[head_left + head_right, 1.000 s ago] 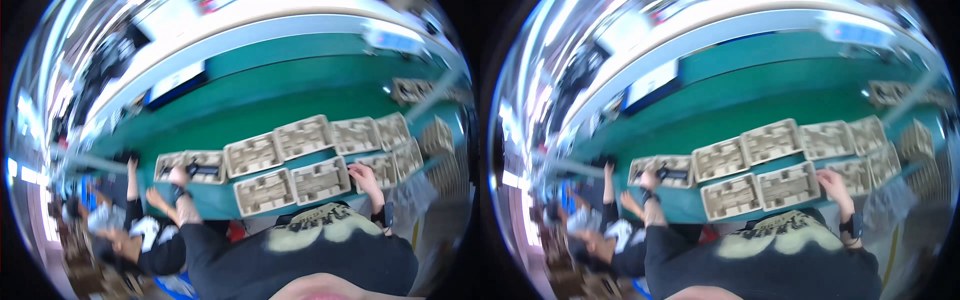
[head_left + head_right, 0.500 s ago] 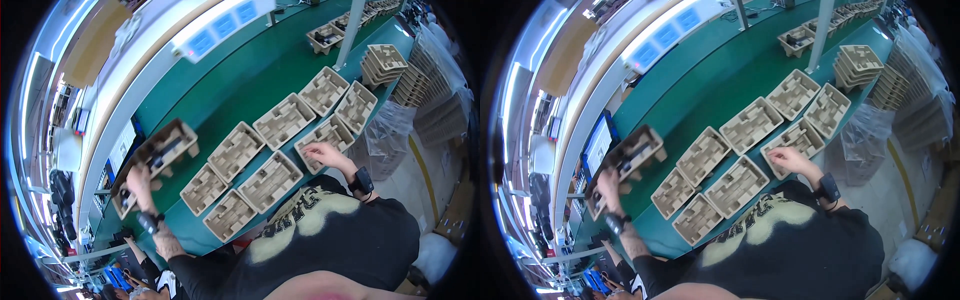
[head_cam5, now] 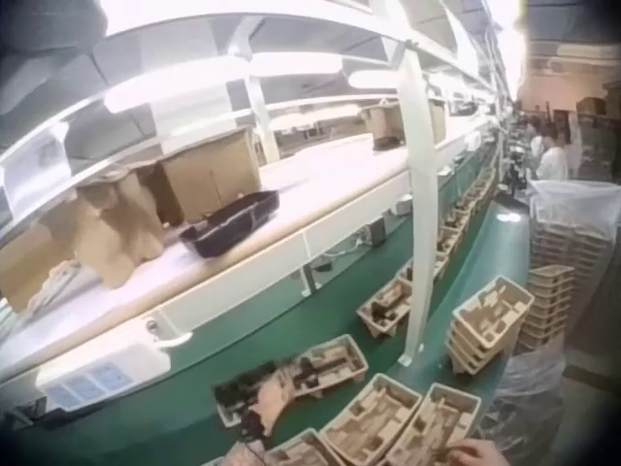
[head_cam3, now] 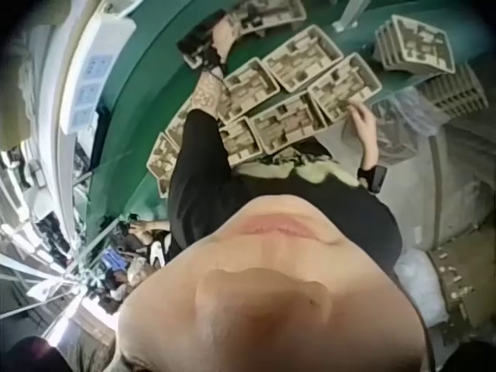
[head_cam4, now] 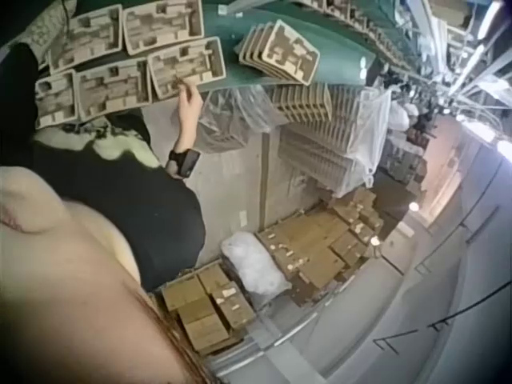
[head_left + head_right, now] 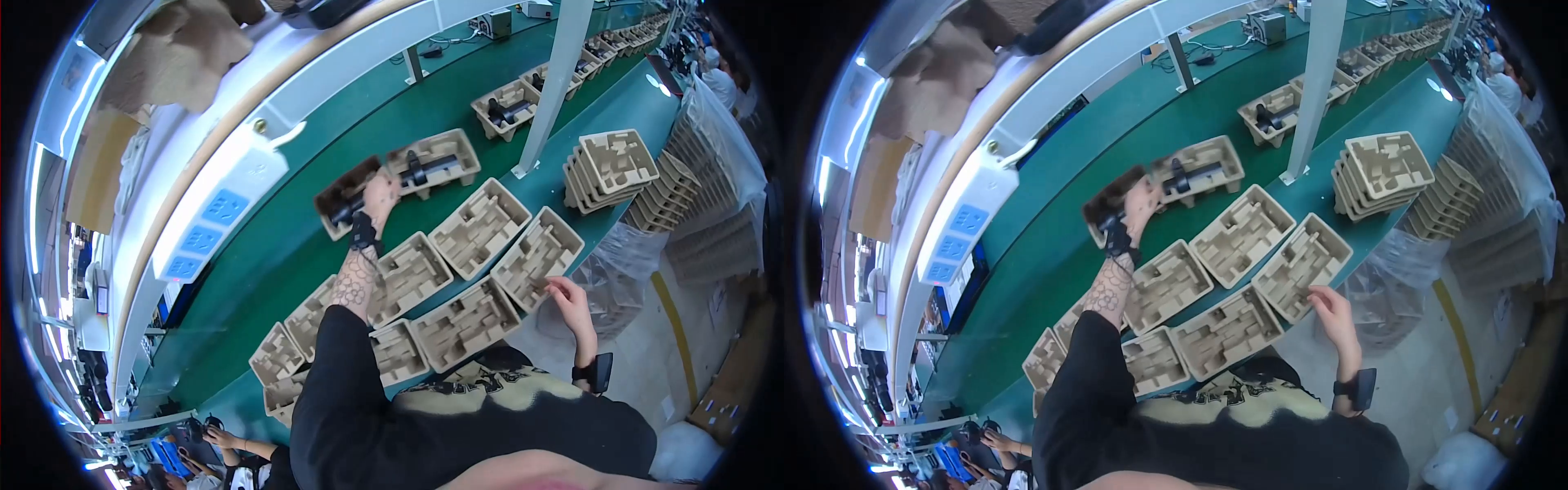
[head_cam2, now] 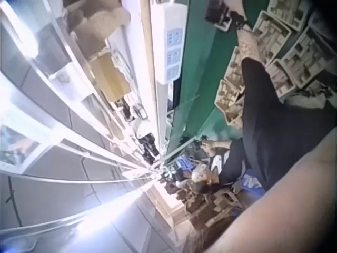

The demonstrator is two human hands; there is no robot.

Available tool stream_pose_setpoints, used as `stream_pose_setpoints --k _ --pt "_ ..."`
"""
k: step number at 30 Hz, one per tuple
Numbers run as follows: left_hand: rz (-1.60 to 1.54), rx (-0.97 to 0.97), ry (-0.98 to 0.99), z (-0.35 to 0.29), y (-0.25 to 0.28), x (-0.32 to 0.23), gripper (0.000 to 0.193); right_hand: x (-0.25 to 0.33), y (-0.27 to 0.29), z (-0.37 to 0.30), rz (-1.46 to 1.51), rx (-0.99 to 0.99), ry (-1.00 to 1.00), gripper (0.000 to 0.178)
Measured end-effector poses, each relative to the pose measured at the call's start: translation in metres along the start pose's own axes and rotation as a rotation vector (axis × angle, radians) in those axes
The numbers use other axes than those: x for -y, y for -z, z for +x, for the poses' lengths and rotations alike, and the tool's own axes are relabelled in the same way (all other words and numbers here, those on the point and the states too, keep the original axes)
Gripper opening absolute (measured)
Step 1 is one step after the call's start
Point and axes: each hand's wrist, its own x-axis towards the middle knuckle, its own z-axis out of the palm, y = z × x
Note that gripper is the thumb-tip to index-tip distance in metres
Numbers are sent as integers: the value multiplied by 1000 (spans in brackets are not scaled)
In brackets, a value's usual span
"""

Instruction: The person places microphones into cardboard trays and stacks the filled trays on the workbench. Finally, the person gathers more cardboard trays from a large pile and arranges them on the workbench.

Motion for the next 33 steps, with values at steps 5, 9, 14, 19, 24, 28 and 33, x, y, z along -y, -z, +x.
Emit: stream_pose_setpoints --k 5,9,14,19,24,28,33 --pt "-293 220 -191 -3 -20 -49 57 -8 17 25 27 13 -26 25" --pt "-337 361 -88 -42 65 -85 52 -35 35 41 43 -32 51 27" --pt "47 358 -11 -116 139 2 52 -18 23 89 -64 -105 191 28" --pt "254 351 249 -202 179 47 49 84 -23 146 -330 330 295 32" --pt "82 432 517 -260 183 17 49 105 -92 279 -737 264 558 49" --pt "55 187 488 -320 196 -39 48 48 -125 369 -1067 237 425 60" --pt "-198 -152 721 -410 199 -78 42 51 -114 401 -1314 278 1017 59"
